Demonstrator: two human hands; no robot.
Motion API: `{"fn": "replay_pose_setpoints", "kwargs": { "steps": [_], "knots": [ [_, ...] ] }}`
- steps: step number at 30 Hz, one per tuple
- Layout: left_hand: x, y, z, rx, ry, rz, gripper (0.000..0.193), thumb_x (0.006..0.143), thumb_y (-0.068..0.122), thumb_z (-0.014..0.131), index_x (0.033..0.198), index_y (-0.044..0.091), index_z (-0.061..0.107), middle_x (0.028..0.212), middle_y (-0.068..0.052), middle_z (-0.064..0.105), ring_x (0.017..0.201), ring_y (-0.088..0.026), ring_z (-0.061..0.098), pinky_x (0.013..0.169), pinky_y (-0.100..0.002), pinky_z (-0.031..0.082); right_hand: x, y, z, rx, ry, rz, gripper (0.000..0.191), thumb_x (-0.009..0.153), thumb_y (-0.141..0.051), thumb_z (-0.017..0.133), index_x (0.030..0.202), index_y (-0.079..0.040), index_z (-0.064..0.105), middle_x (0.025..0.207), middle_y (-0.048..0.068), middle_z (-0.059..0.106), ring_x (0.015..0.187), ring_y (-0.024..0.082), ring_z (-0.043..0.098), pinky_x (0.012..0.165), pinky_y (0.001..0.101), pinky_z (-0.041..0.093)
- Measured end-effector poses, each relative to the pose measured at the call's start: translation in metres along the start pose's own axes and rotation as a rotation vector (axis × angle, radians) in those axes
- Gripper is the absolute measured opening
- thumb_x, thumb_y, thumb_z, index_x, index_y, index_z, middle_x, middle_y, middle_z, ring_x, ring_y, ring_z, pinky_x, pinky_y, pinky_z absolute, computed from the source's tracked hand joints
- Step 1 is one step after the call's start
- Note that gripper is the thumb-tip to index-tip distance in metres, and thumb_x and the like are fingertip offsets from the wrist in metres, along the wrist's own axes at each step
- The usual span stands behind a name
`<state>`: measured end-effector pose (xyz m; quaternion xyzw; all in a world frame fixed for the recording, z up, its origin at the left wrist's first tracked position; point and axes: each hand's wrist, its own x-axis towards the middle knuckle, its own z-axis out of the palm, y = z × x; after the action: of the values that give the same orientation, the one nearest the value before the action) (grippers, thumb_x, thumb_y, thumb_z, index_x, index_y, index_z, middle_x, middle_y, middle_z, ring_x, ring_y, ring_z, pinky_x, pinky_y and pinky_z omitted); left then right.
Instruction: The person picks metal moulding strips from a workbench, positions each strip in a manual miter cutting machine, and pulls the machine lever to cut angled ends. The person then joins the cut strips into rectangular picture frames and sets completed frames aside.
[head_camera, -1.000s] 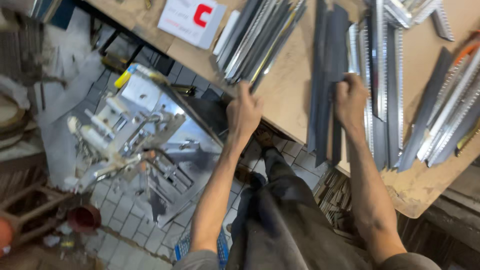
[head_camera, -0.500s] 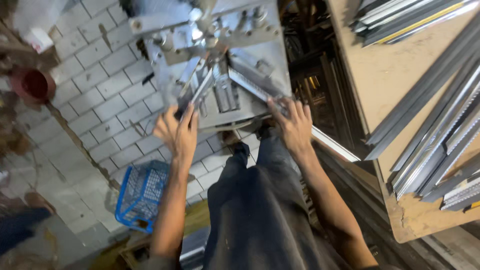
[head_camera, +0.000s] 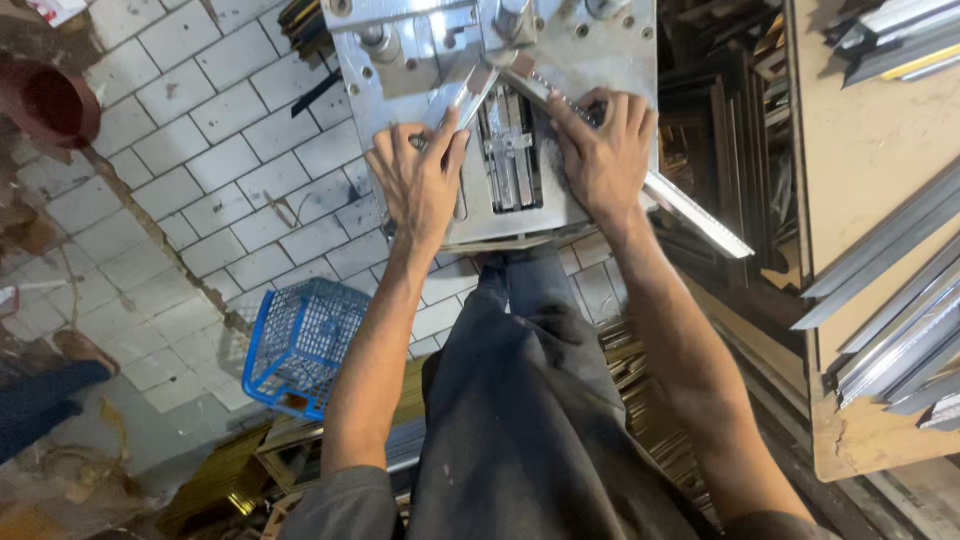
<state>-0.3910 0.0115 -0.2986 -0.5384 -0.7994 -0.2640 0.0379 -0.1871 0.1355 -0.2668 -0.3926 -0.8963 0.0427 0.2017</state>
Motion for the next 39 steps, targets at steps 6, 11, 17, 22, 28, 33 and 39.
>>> {"fn": "replay_pose_setpoints", "kwargs": {
  "steps": [6,11,17,22,28,33,39],
  "knots": [
    [0.001,0.006,-0.001,0.006,0.043,0.009,0.034,0.095,0.038,0.081,0.127,0.03,0.075,0.097,-0.002,0.053,0.095,-0.026,0.047,0.082,-0.045,0.038,-0.011,0.005,-0.007,0.035,0.044,0.008,0.025,0.102,-0.027,0.078,0.127,-0.023,0.078,0.113,0.005,0.059,0.102,0.03,0.047,0.089,0.0442,0.037],
    [0.001,0.009,-0.007,-0.008,0.066,0.012,0.031,0.093,0.038,0.08,0.123,0.03,0.077,0.094,0.0,0.054,0.093,-0.026,0.047,0.083,-0.046,0.038,-0.008,0.006,-0.006,0.082,0.059,0.014,0.019,0.099,-0.029,0.08,0.116,-0.021,0.076,0.108,0.004,0.06,0.102,0.03,0.05,0.088,0.045,0.037],
    [0.003,0.006,-0.003,0.041,-0.027,-0.038,0.027,0.095,0.038,0.076,0.121,0.03,0.077,0.098,-0.001,0.056,0.096,-0.027,0.049,0.084,-0.046,0.038,0.001,0.003,-0.002,-0.006,0.026,-0.021,0.016,0.1,-0.028,0.077,0.113,-0.019,0.073,0.109,0.009,0.058,0.101,0.032,0.05,0.089,0.0473,0.038],
    [0.015,0.01,-0.006,0.075,-0.019,-0.027,0.027,0.097,0.039,0.076,0.122,0.03,0.077,0.098,-0.001,0.054,0.098,-0.027,0.049,0.084,-0.047,0.038,0.011,0.002,-0.006,0.006,0.035,-0.011,0.019,0.102,-0.027,0.075,0.119,-0.018,0.071,0.113,0.011,0.059,0.103,0.032,0.05,0.088,0.0477,0.037],
    [0.01,0.011,0.0,0.039,0.017,-0.039,0.023,0.094,0.037,0.078,0.116,0.03,0.078,0.099,-0.002,0.055,0.098,-0.027,0.049,0.085,-0.048,0.04,0.004,0.004,-0.007,0.017,0.074,-0.022,0.018,0.099,-0.026,0.074,0.115,-0.017,0.071,0.111,0.01,0.059,0.103,0.033,0.05,0.089,0.0481,0.038],
    [-0.001,0.021,-0.01,-0.102,0.072,-0.048,0.029,0.095,0.031,0.079,0.123,0.023,0.077,0.114,-0.007,0.059,0.113,-0.031,0.052,0.092,-0.051,0.042,-0.007,0.007,-0.024,0.07,0.028,0.004,0.037,0.093,-0.031,0.076,0.125,-0.017,0.062,0.12,0.015,0.06,0.113,0.037,0.052,0.095,0.0495,0.038],
    [-0.072,0.055,-0.084,0.123,0.074,0.064,0.019,0.084,0.027,0.084,0.093,0.016,0.071,0.133,-0.017,0.06,0.12,-0.045,0.056,0.087,-0.057,0.046,-0.125,0.074,-0.101,-0.038,-0.27,0.227,0.069,0.09,-0.049,0.074,0.15,-0.022,0.055,0.106,0.017,0.065,0.102,0.034,0.062,0.087,0.0461,0.048]
  ]
}}
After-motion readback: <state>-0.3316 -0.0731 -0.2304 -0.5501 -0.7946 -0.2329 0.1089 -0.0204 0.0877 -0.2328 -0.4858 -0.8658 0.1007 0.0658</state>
